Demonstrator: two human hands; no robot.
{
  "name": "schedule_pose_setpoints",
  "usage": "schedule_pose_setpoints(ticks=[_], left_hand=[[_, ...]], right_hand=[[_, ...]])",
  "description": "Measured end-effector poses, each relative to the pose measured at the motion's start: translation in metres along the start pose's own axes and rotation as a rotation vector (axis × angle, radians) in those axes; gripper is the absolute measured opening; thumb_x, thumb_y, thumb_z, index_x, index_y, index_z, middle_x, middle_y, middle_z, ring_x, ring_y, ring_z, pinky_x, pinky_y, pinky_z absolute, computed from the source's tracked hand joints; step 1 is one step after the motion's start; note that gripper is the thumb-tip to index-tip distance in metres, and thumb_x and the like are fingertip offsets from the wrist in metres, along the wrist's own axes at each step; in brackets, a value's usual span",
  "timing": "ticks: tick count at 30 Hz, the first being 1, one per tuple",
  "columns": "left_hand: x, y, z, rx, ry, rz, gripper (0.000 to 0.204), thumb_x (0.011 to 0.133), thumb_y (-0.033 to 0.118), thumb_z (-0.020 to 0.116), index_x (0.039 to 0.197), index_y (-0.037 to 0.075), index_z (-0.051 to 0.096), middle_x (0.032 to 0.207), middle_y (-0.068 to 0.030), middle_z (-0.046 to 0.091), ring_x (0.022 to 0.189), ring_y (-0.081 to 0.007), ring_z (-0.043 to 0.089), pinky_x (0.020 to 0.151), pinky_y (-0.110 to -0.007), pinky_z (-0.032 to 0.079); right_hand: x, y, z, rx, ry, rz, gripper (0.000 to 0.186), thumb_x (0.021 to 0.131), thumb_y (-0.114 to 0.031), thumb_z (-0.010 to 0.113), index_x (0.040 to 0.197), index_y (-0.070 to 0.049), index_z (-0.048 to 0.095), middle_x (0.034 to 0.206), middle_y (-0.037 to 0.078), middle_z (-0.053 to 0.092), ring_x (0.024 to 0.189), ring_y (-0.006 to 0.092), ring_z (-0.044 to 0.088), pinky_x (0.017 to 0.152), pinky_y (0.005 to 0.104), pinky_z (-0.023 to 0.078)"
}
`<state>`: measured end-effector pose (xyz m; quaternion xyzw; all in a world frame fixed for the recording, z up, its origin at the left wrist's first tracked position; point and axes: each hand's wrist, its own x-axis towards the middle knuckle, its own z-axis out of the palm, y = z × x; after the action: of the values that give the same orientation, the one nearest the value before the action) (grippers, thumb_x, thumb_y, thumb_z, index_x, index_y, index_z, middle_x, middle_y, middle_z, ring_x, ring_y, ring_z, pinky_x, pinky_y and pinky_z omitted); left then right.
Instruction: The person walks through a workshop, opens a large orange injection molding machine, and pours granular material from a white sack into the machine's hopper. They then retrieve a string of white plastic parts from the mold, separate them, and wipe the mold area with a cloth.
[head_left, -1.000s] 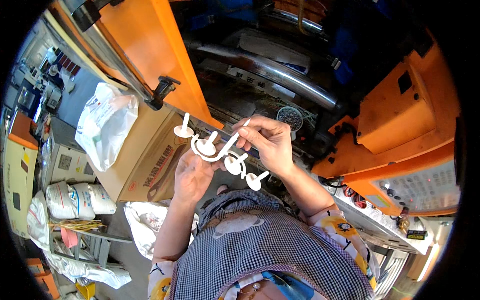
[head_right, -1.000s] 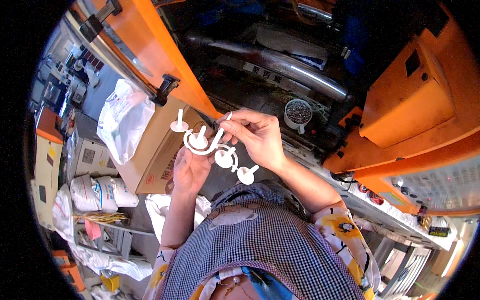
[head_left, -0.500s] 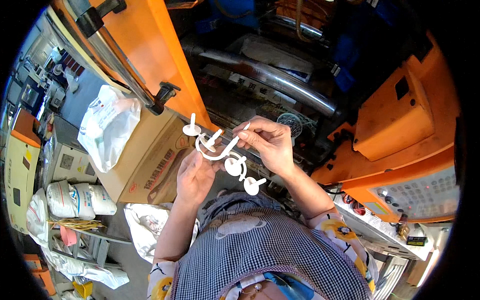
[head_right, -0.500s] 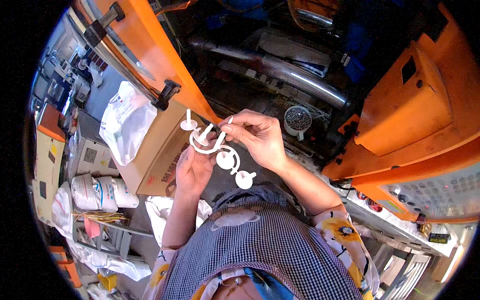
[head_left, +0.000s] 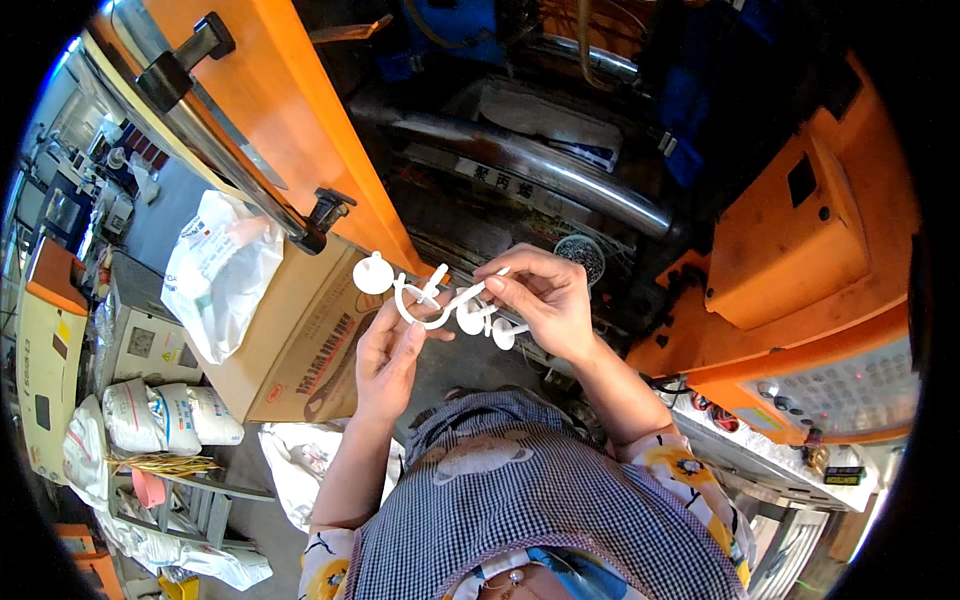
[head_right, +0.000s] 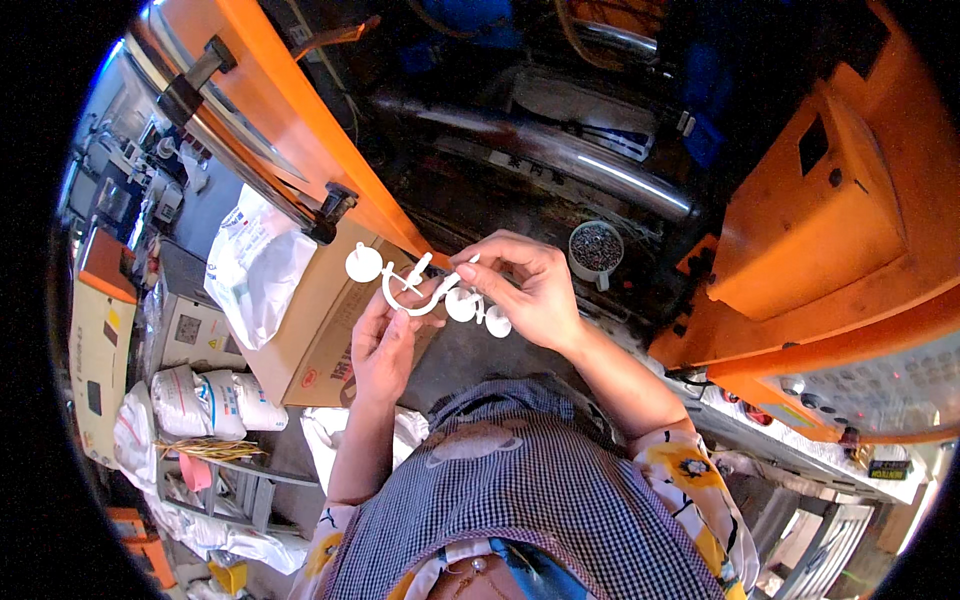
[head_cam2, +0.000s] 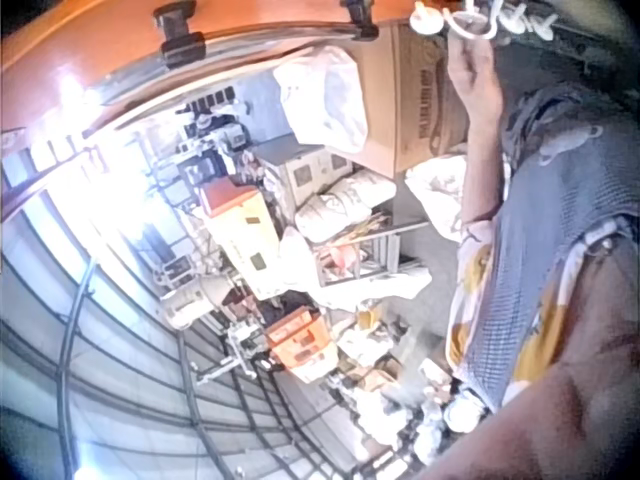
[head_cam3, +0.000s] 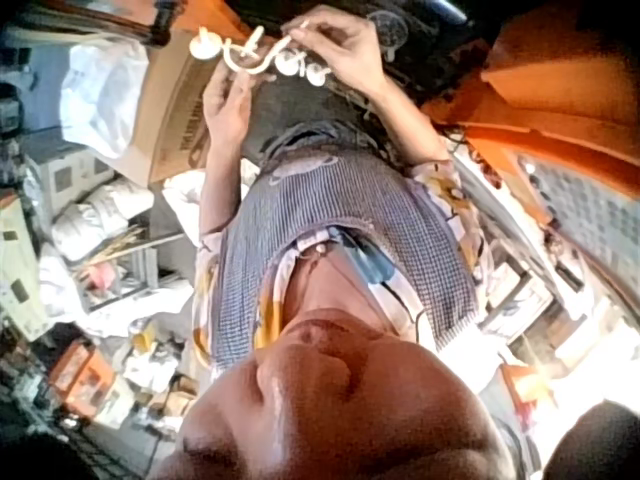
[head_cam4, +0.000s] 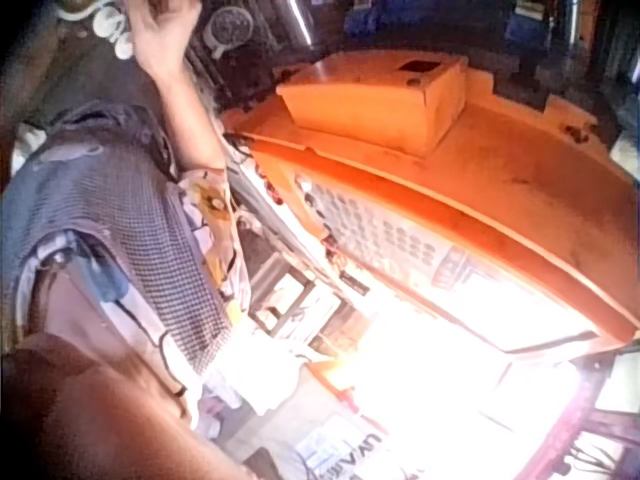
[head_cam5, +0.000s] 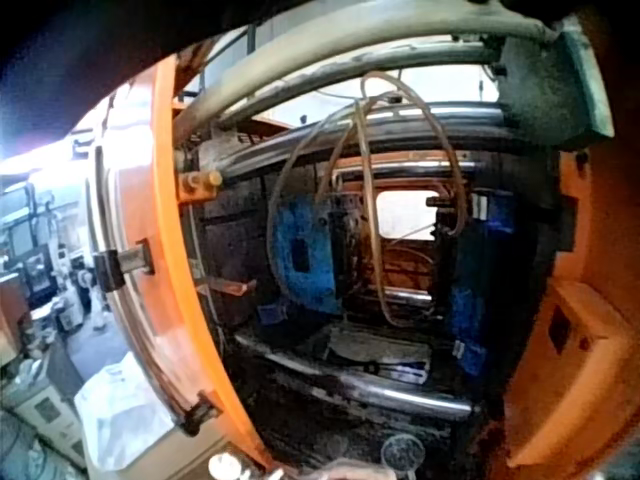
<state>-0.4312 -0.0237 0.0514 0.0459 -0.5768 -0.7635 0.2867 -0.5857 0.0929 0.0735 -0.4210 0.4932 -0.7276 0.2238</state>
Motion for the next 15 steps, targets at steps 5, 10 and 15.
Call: schedule_pose_setpoints(ticks=[5, 10, 15], left_hand=[[0.001, 0.008, 0.003, 0.094, -0.013, 0.039, 0.038, 0.089, 0.012, 0.043, 0.120, -0.009, 0.039, 0.123, -0.0200, 0.043, 0.110, -0.0261, 0.048, 0.080, -0.034, 0.048], [0.002, 0.012, 0.004, 0.082, -0.002, 0.038, 0.041, 0.089, 0.012, 0.043, 0.123, -0.008, 0.034, 0.116, -0.0209, 0.048, 0.106, -0.0248, 0.050, 0.079, -0.033, 0.048], [0.000, 0.011, 0.000, 0.012, -0.004, 0.006, 0.041, 0.089, 0.013, 0.044, 0.123, -0.006, 0.034, 0.111, -0.0196, 0.053, 0.103, -0.0232, 0.052, 0.076, -0.031, 0.048]], right_hand=[[0.000, -0.001, 0.000, -0.047, -0.030, -0.046, 0.013, 0.080, -0.005, 0.059, 0.090, 0.002, 0.062, 0.085, 0.009, 0.059, 0.073, 0.0110, 0.058, 0.063, 0.0211, 0.048], [0.001, -0.001, -0.003, -0.112, -0.072, -0.083, 0.012, 0.080, -0.004, 0.059, 0.089, 0.003, 0.062, 0.086, 0.010, 0.059, 0.073, 0.0111, 0.058, 0.063, 0.0213, 0.049], [0.003, -0.002, -0.003, -0.115, -0.075, -0.095, 0.011, 0.080, -0.004, 0.059, 0.088, 0.002, 0.062, 0.086, 0.010, 0.059, 0.072, 0.0113, 0.058, 0.063, 0.0219, 0.049]])
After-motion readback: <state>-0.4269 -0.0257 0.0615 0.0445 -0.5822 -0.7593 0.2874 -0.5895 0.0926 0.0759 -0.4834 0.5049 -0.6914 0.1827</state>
